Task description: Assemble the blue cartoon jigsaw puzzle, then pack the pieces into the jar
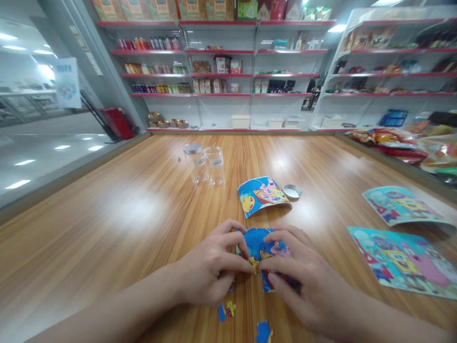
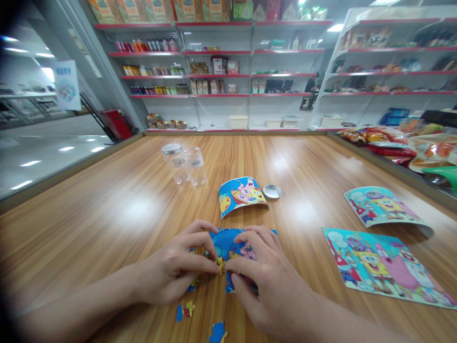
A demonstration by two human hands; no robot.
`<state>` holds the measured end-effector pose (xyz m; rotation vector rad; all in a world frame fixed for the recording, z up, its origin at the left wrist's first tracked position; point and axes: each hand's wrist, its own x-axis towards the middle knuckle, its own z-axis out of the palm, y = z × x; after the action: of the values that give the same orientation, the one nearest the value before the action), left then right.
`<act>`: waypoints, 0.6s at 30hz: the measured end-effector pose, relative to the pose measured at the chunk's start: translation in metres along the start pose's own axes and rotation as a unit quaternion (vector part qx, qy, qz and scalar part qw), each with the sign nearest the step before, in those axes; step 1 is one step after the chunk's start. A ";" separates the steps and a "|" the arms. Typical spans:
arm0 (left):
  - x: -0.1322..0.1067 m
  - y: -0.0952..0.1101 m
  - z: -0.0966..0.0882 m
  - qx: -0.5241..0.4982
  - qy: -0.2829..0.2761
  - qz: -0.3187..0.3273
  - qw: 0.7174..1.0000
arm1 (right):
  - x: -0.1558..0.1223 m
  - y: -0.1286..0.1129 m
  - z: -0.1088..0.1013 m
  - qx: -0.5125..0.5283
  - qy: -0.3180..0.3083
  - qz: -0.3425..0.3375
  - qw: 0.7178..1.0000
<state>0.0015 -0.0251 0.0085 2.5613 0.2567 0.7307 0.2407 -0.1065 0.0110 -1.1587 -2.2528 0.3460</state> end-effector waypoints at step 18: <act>0.004 0.011 0.012 0.058 0.025 -0.122 0.991 | 0.000 0.001 0.001 0.026 -0.010 0.014 1.000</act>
<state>0.0118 -0.0379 0.0069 2.5598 0.6340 0.7063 0.2412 -0.1062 0.0096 -1.1647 -2.2336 0.4266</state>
